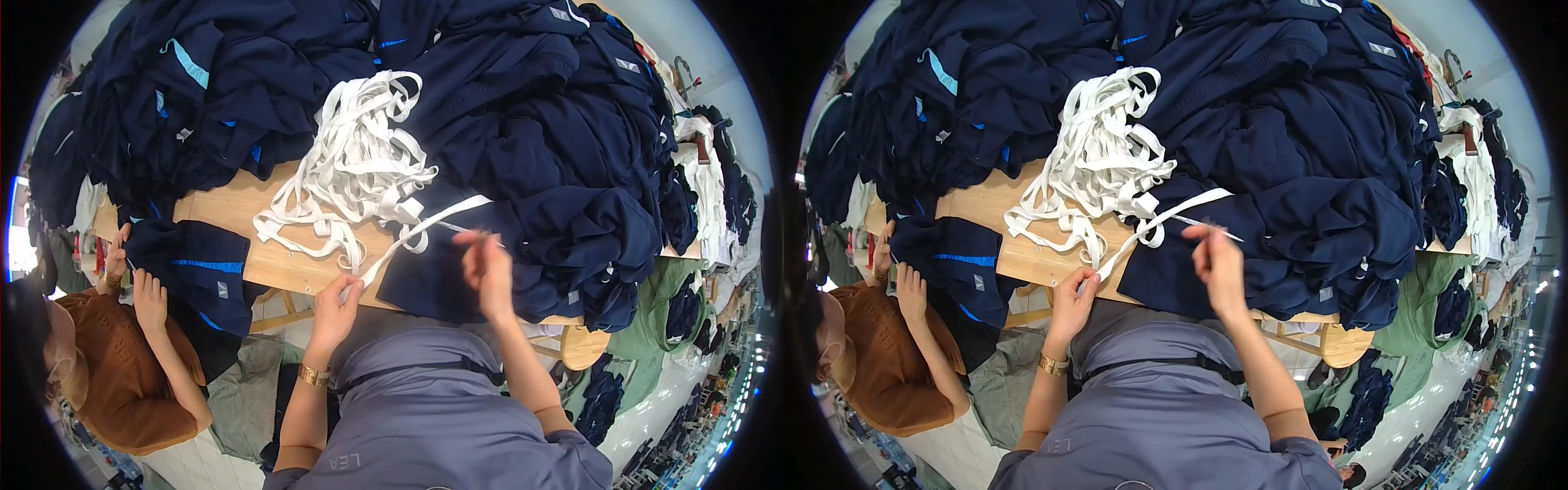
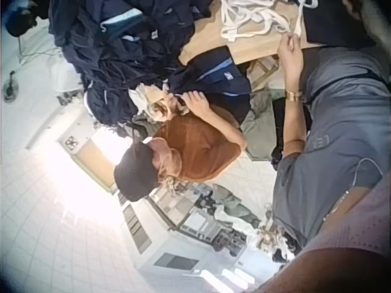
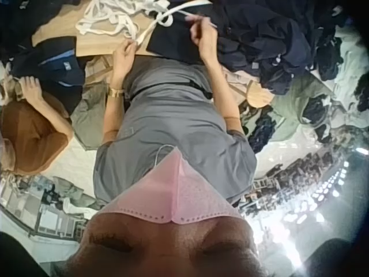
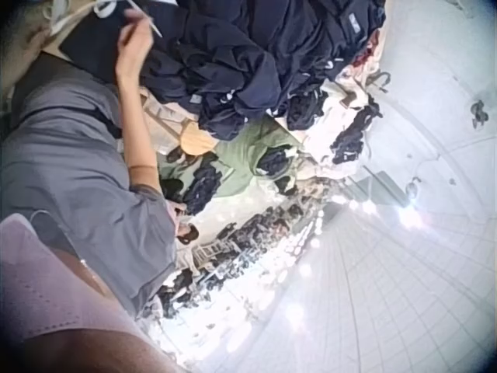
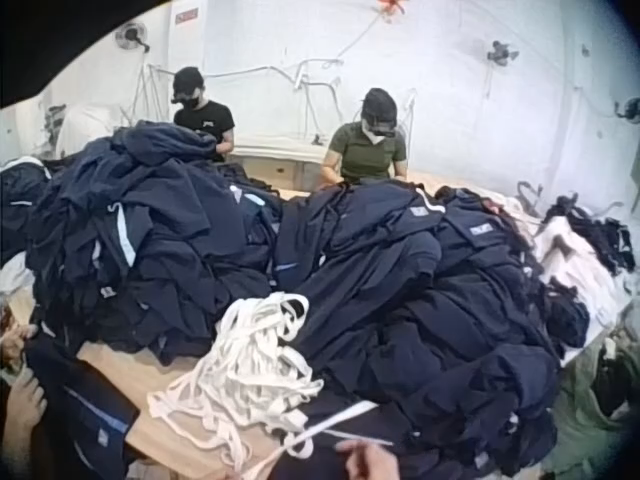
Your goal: The worker is cutting and sorting white fabric straps from a pile on a workbench in a factory.
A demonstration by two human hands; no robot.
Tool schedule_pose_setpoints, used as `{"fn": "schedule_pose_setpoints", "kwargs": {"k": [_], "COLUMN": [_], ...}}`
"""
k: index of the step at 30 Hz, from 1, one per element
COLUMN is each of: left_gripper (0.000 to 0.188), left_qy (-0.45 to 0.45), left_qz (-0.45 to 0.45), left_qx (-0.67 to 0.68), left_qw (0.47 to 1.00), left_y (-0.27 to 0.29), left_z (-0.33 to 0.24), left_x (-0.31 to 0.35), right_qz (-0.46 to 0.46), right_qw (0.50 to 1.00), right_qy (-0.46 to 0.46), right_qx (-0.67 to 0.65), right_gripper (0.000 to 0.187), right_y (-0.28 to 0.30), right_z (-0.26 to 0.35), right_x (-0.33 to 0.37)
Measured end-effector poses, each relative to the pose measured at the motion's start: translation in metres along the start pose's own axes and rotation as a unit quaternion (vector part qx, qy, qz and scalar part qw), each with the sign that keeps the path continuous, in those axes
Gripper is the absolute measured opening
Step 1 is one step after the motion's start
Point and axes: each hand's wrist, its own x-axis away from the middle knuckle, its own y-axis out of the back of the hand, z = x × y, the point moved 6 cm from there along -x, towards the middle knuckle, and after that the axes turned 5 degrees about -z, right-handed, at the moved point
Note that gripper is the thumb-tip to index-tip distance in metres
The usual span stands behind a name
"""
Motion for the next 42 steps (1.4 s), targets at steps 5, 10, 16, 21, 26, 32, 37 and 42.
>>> {"fn": "schedule_pose_setpoints", "kwargs": {"k": [5, 10, 16, 21, 26, 32, 37, 42], "left_gripper": [0.021, 0.019, 0.019, 0.019, 0.020, 0.021, 0.019, 0.017], "left_qy": [-0.006, 0.017, 0.035, 0.028, 0.037, 0.005, 0.001, -0.003], "left_qz": [-0.022, -0.028, -0.029, -0.025, -0.012, -0.034, -0.026, -0.013], "left_qx": [0.093, 0.121, 0.191, 0.202, 0.137, 0.149, 0.182, 0.185], "left_qw": [0.995, 0.992, 0.980, 0.979, 0.990, 0.988, 0.983, 0.983], "left_y": [-0.002, -0.003, 0.001, -0.008, -0.006, -0.008, -0.009, -0.010], "left_z": [0.008, 0.010, 0.015, 0.016, 0.013, 0.018, 0.022, 0.010], "left_x": [0.002, -0.002, -0.003, -0.005, -0.004, -0.003, -0.003, -0.004], "right_qz": [0.220, 0.242, 0.255, 0.255, 0.259, 0.251, 0.255, 0.255], "right_qw": [0.947, 0.913, 0.901, 0.893, 0.889, 0.888, 0.894, 0.909], "right_qy": [-0.233, -0.319, -0.335, -0.353, -0.362, -0.370, -0.353, -0.320], "right_qx": [0.023, -0.081, -0.101, -0.112, -0.109, -0.109, -0.108, -0.086], "right_gripper": [0.034, 0.037, 0.036, 0.037, 0.036, 0.035, 0.035, 0.036], "right_y": [-0.063, -0.086, -0.091, -0.092, -0.098, -0.108, -0.111, -0.110], "right_z": [-0.049, -0.064, -0.062, -0.064, -0.064, -0.065, -0.069, -0.069], "right_x": [0.039, 0.047, 0.052, 0.051, 0.048, 0.045, 0.042, 0.041]}}
